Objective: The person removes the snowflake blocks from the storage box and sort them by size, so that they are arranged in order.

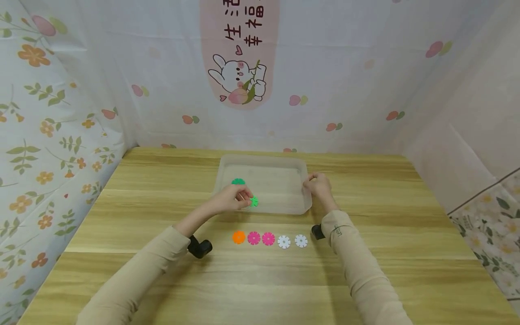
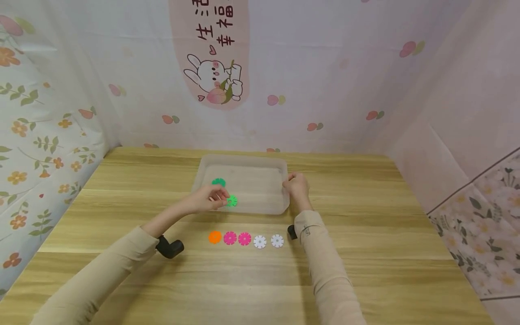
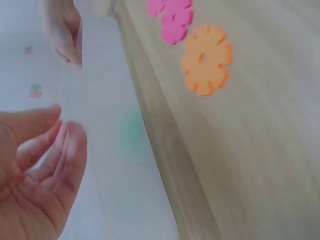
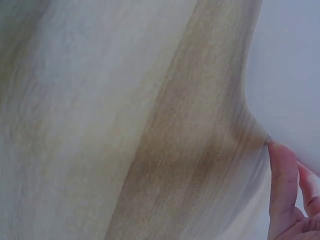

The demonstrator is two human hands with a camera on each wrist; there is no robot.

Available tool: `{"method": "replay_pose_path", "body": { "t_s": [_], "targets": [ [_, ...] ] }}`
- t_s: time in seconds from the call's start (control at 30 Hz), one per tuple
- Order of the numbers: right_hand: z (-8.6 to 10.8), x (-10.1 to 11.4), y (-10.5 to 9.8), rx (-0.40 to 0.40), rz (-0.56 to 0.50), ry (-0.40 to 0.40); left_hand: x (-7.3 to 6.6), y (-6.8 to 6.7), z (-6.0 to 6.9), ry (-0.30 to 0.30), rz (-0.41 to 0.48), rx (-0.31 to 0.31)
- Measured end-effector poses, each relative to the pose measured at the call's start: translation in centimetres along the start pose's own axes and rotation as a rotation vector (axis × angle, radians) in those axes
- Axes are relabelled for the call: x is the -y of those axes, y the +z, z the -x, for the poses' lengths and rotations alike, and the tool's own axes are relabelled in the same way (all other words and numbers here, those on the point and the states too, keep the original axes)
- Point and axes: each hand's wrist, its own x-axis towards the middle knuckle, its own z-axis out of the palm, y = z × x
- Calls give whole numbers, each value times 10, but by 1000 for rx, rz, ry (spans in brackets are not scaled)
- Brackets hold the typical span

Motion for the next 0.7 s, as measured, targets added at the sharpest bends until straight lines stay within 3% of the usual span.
{"method": "replay_pose_path", "body": {
  "t_s": [0.13,0.27,0.43,0.57,0.7],
  "targets": [
    [1,-1,1,0,-4,8,2,0,-15,-138,-3,-23],
    [2,-3,3,-3,-15,16,7,2,-25,-244,-94,43],
    [4,-3,5,-5,-45,-4,11,6,-34,-228,-229,119],
    [4,-3,5,-17,-50,-24,10,9,-40,-220,-292,120],
    [2,-3,4,-15,-46,-8,8,9,-46,-228,-293,116]
  ]
}}
